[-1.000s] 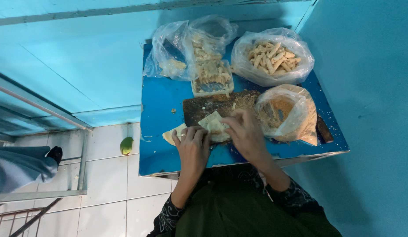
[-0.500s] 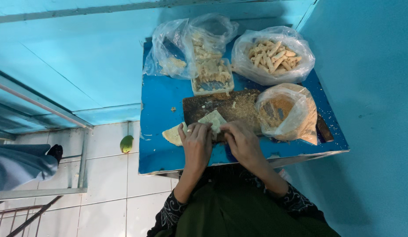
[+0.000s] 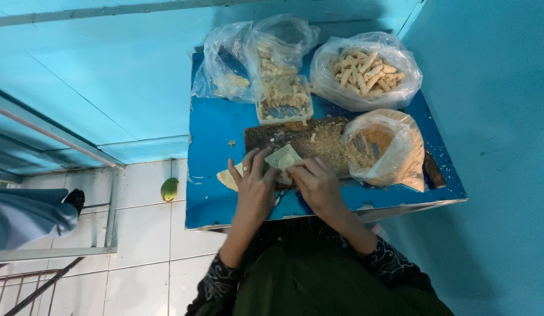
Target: The person folds square dough wrappers around a small amount of filling on a wooden board, pressing the edges closed by hand, and places each folded pastry into a plastic bag on the table. They repeat this folding cycle continuously, taking new wrappers from a stack and reaching into a bag of filling.
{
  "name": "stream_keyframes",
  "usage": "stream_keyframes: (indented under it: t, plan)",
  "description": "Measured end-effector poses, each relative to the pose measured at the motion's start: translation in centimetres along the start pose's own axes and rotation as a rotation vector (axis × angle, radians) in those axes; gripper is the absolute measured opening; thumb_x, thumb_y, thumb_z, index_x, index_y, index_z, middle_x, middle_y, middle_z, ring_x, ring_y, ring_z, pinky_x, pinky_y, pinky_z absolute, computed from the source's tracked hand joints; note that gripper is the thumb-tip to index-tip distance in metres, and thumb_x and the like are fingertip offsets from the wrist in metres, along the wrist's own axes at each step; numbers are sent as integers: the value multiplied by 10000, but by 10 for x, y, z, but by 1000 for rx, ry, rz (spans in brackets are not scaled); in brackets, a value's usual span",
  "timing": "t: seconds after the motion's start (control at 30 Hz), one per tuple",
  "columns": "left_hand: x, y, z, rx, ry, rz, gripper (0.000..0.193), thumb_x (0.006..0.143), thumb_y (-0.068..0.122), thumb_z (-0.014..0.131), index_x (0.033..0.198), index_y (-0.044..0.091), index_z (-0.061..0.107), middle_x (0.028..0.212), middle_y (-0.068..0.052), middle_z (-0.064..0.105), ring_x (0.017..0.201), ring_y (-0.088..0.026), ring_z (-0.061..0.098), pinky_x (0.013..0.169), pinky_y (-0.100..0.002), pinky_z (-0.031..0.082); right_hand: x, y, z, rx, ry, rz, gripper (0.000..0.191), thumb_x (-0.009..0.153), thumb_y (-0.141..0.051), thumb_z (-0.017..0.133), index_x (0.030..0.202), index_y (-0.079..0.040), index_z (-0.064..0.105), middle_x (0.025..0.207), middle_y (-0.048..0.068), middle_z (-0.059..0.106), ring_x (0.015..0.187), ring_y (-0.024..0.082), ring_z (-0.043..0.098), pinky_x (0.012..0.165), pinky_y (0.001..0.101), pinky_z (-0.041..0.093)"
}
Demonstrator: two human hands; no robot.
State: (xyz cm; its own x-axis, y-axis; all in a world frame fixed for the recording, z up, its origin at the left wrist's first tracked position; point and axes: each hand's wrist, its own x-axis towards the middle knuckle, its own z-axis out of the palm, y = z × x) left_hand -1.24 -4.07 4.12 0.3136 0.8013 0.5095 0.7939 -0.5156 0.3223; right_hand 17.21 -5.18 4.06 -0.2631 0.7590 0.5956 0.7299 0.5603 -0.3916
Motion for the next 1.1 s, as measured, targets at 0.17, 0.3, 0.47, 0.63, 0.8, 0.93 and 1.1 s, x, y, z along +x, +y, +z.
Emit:
stream_keyframes:
  t: [0.17, 0.3, 0.47, 0.63, 0.8, 0.93, 1.1]
  plan:
    - [11, -20, -17, 11, -123, 177, 214, 777, 74, 724, 968, 147, 787, 1568, -112, 411, 1456, -349, 350, 1150, -740, 98, 7, 7, -12, -20, -121, -124, 261, 877, -246, 783, 1065, -71, 738, 1039, 67, 637, 994, 267, 608, 849, 429, 494]
    - [19, -28, -25, -89, -152, 249, 167, 819, 156, 753, 982, 160, 789, 1554, -95, 423, 1452, -353, 344, 1170, -725, 90, 7, -1, -12, -121, -103, -176, 366, 807, -356, 821, 1012, -68, 724, 1049, 82, 607, 1029, 293, 570, 892, 482, 454]
    - [23, -35, -32, -196, -236, 249, 227, 801, 253, 788, 1008, 159, 794, 1536, -87, 433, 1441, -341, 340, 1157, -728, 64, 7, 4, -12, -169, -93, -194, 258, 831, -324, 815, 952, -114, 727, 1020, 29, 622, 1011, 246, 587, 864, 441, 425]
    - [26, -37, -28, -255, -238, 252, 232, 775, 301, 820, 954, 154, 797, 1509, -76, 455, 1419, -345, 353, 1129, -750, 50, 13, 14, -9, -137, -62, -189, 178, 906, -286, 802, 901, -120, 739, 979, -4, 631, 965, 216, 593, 864, 418, 411]
    - [27, -30, -1, -220, -108, 143, 109, 839, 217, 807, 847, 126, 748, 1444, -70, 528, 1399, -325, 421, 1150, -706, 142, 20, 20, -8, 36, -115, 25, 152, 866, -286, 789, 886, -137, 770, 939, 25, 626, 947, 245, 585, 818, 430, 390]
    - [31, -26, 13, -338, -132, -106, 144, 738, 196, 839, 785, 107, 736, 1332, -80, 555, 1334, -355, 425, 1102, -671, 178, 23, 21, -7, 56, -198, 116, 124, 873, -282, 774, 906, -164, 789, 906, 6, 654, 932, 246, 592, 815, 437, 379]
    - [28, -24, 2, -284, -89, 38, 108, 749, 148, 825, 823, 108, 758, 1346, -102, 545, 1339, -342, 439, 1111, -725, 138, 23, 20, -4, 22, -141, 60, 110, 922, -277, 756, 966, -178, 769, 880, -14, 682, 910, 209, 618, 918, 459, 356]
